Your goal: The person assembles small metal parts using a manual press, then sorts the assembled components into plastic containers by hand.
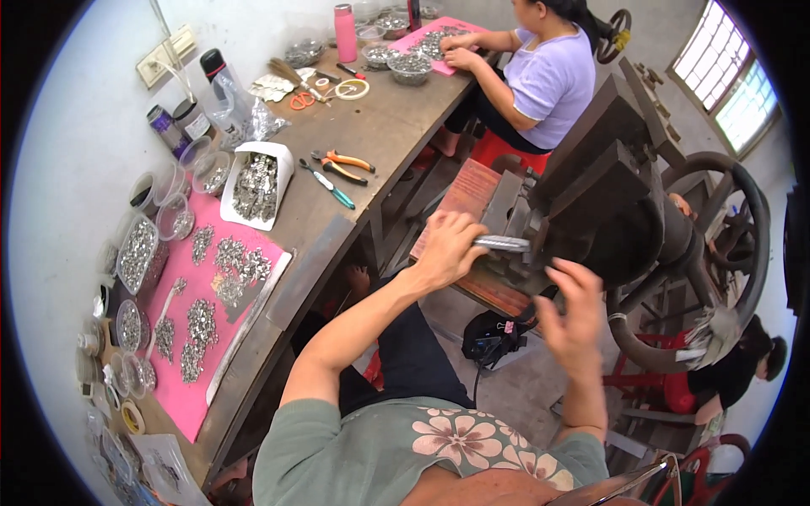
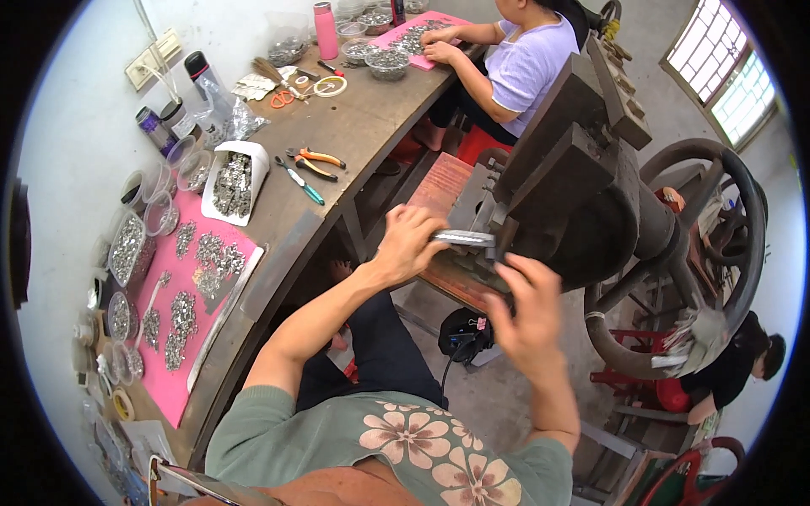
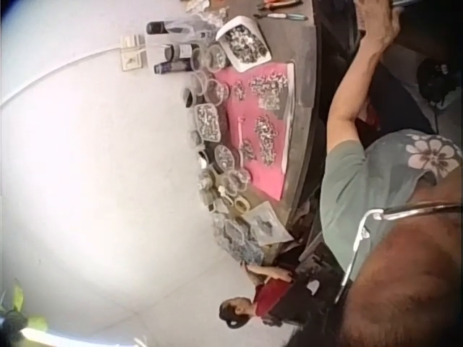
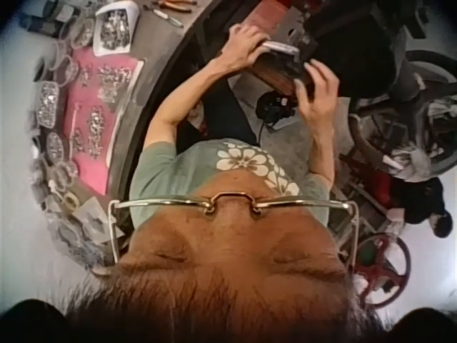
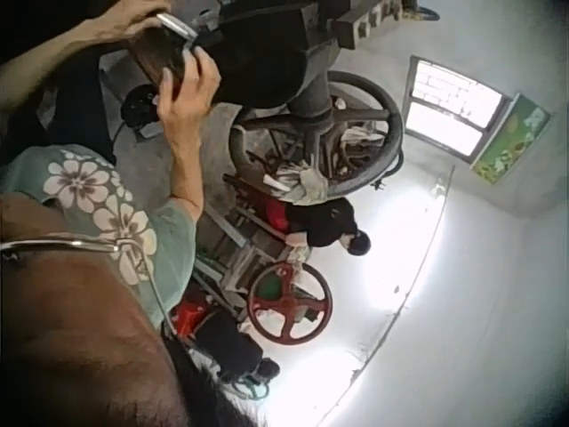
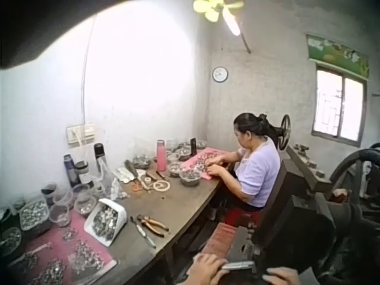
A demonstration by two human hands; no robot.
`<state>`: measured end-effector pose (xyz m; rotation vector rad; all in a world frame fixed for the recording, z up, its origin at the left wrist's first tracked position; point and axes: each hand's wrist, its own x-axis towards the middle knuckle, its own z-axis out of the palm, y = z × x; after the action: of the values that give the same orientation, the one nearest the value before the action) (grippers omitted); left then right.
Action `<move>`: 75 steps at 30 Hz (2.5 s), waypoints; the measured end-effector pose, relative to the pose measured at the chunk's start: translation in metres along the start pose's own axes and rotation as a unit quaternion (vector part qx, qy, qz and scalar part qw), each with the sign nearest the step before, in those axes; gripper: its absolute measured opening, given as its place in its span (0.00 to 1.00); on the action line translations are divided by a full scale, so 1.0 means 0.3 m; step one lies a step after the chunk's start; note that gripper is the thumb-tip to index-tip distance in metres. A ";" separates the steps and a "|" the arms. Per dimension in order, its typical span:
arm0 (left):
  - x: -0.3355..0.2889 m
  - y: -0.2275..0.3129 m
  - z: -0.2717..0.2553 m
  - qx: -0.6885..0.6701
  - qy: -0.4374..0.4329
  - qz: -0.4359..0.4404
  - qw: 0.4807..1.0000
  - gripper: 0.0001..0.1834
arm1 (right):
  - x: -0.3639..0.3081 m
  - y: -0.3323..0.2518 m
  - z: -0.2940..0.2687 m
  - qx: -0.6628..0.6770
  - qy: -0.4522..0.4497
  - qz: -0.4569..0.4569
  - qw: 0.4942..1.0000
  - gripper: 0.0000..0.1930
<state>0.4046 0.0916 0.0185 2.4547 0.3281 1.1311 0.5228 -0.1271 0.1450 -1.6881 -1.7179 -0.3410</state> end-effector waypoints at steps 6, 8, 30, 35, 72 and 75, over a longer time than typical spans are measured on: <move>-0.371 0.098 -0.385 0.129 0.095 -0.167 0.973 0.14 | 0.056 -0.059 0.508 0.208 -0.130 0.002 0.969 0.29; -0.495 0.136 -0.481 0.174 0.119 -0.218 0.953 0.16 | 0.096 -0.175 0.601 0.251 -0.117 -0.084 0.957 0.23; -1.058 0.170 -0.873 0.333 0.208 -0.396 0.830 0.13 | 0.070 -0.743 1.126 0.363 -0.182 -0.240 0.882 0.29; -1.045 0.189 -0.867 0.357 0.213 -0.397 0.818 0.15 | 0.056 -0.781 1.160 0.354 -0.148 -0.210 0.899 0.33; -1.130 0.215 -0.820 0.405 0.280 -0.412 0.766 0.32 | 0.187 -0.801 1.193 0.224 -0.152 -0.475 0.837 0.09; -1.138 0.220 -0.819 0.409 0.275 -0.414 0.765 0.32 | 0.220 -0.811 1.189 0.239 -0.137 -0.526 0.805 0.11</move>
<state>-0.0002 -0.0288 -0.0356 1.9653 2.2263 1.3749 0.1937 0.1183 -0.0041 -0.2963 -2.5642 -0.1103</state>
